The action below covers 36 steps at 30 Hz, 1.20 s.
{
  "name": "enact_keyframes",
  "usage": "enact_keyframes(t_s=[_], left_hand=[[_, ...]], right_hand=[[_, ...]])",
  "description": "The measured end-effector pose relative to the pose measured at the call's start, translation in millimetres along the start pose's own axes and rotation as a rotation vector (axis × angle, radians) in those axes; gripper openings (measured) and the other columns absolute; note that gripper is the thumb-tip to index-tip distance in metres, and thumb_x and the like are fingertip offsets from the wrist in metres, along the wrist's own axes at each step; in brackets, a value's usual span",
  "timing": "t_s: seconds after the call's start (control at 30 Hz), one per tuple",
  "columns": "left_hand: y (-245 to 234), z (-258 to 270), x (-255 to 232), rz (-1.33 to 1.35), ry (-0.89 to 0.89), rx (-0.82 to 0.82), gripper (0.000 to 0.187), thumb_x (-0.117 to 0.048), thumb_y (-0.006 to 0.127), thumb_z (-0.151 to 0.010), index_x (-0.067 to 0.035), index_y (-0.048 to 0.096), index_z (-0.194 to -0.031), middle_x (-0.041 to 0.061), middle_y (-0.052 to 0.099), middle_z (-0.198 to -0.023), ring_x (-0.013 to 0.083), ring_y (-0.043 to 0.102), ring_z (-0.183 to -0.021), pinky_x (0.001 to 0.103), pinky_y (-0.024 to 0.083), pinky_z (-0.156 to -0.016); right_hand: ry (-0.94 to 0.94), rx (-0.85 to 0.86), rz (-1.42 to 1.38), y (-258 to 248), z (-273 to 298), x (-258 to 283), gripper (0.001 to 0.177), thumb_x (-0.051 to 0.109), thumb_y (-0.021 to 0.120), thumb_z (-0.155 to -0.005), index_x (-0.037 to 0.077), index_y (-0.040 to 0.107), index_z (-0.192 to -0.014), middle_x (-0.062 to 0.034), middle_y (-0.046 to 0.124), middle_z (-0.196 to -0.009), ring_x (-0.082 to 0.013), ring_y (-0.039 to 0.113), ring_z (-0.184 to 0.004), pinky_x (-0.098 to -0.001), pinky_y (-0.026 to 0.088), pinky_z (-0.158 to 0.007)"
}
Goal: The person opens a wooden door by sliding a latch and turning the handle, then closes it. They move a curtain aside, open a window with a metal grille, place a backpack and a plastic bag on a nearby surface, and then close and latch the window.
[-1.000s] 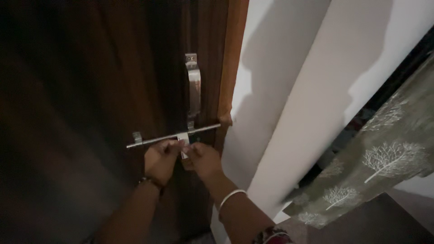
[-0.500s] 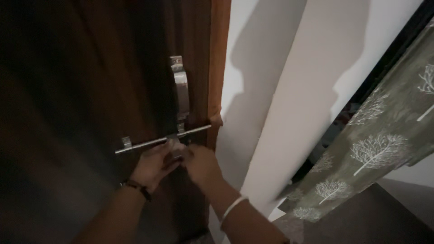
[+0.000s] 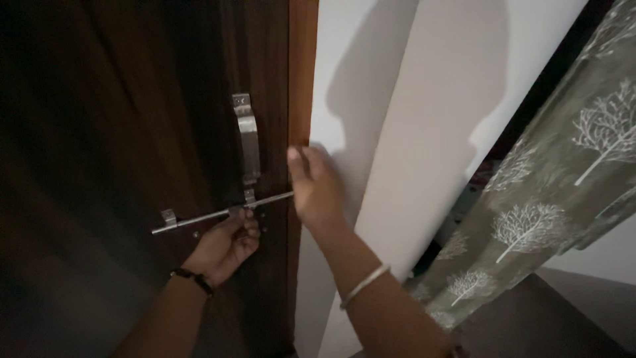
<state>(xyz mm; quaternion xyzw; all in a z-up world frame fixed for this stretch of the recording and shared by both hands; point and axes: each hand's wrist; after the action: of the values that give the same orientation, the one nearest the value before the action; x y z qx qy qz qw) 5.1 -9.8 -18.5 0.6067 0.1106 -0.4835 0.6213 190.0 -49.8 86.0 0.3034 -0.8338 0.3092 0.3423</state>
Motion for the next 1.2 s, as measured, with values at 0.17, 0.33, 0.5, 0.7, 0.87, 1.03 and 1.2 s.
enact_keyframes(t_s=[0.17, 0.33, 0.5, 0.7, 0.87, 1.03, 1.2], left_hand=[[12.3, 7.2, -6.0, -0.121, 0.007, -0.001, 0.016, -0.020, 0.045, -0.106, -0.008, 0.056, -0.105, 0.002, 0.055, -0.088, 0.0133, 0.055, -0.077, 0.028, 0.052, -0.072], [9.1, -1.2, -2.5, -0.142, 0.007, -0.074, 0.026, -0.025, 0.043, -0.108, -0.004, 0.059, -0.106, 0.002, 0.054, -0.083, 0.0131, 0.053, -0.074, 0.028, 0.051, -0.069], [7.5, -22.8, -2.0, 0.040, -0.071, -0.240, 0.019, -0.021, 0.046, -0.109, -0.010, 0.054, -0.096, 0.000, 0.053, -0.075, 0.0104, 0.048, -0.065, 0.026, 0.042, -0.060], [1.4, -20.6, -2.0, -0.015, 0.007, -0.008, 0.020, -0.020, 0.044, -0.107, -0.013, 0.053, -0.091, -0.003, 0.051, -0.071, 0.0096, 0.049, -0.063, 0.025, 0.043, -0.059], [-1.6, -12.2, 12.8, -0.226, 0.074, -0.082, 0.026, -0.030, 0.043, -0.109, -0.015, 0.046, -0.087, -0.002, 0.042, -0.070, 0.0126, 0.043, -0.063, 0.030, 0.044, -0.062], [7.4, -11.0, 11.9, -0.161, 0.085, -0.108, 0.025, -0.027, 0.044, -0.109, -0.012, 0.048, -0.089, -0.002, 0.044, -0.071, 0.0121, 0.042, -0.063, 0.029, 0.042, -0.059], [25.2, -14.3, -18.1, 0.052, -0.149, -0.279, 0.023, -0.021, 0.040, -0.112, -0.011, 0.049, -0.093, -0.001, 0.049, -0.077, 0.0092, 0.045, -0.066, 0.023, 0.044, -0.061]], right_hand=[[0.132, 0.325, -0.163, 9.0, -43.6, 27.7, 0.054, 0.053, 0.050, -0.101, 0.005, 0.069, -0.117, -0.0121, 0.072, -0.105, -0.0263, 0.066, -0.102, -0.0378, 0.051, -0.091], [0.047, 0.424, -0.133, 25.2, -56.7, 28.8, 0.050, 0.051, 0.050, -0.101, 0.007, 0.070, -0.111, -0.0097, 0.072, -0.092, -0.0208, 0.066, -0.085, -0.0357, 0.052, -0.082], [-0.061, 0.353, -0.126, 39.8, -57.3, 22.6, 0.042, 0.044, 0.055, -0.100, 0.005, 0.072, -0.103, -0.0065, 0.070, -0.082, -0.0171, 0.066, -0.075, -0.0360, 0.053, -0.075], [0.033, 0.384, -0.253, 40.6, -58.1, 16.4, 0.038, 0.038, 0.064, -0.101, 0.002, 0.075, -0.097, -0.0074, 0.064, -0.071, -0.0147, 0.059, -0.064, -0.0318, 0.052, -0.064], [0.103, 0.434, -0.275, 38.7, -61.1, 17.9, 0.035, 0.038, 0.062, -0.098, 0.006, 0.077, -0.101, -0.0016, 0.068, -0.071, -0.0102, 0.063, -0.064, -0.0278, 0.056, -0.066], [0.065, 0.403, -0.204, 35.7, -57.3, 21.6, 0.037, 0.041, 0.062, -0.099, 0.007, 0.076, -0.104, -0.0036, 0.066, -0.070, -0.0111, 0.062, -0.063, -0.0283, 0.057, -0.065], [0.125, 0.501, -0.225, 29.5, -61.6, 22.1, 0.039, 0.042, 0.058, -0.100, 0.008, 0.075, -0.109, -0.0007, 0.070, -0.079, -0.0086, 0.065, -0.071, -0.0253, 0.058, -0.073]])
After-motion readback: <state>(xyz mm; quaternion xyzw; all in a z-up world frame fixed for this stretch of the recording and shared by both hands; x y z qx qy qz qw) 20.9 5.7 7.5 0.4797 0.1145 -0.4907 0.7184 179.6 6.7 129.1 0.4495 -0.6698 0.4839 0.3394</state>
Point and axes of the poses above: each hand's wrist, its own z-axis away from the middle knuckle, its own y-axis out of the palm, x = y × z
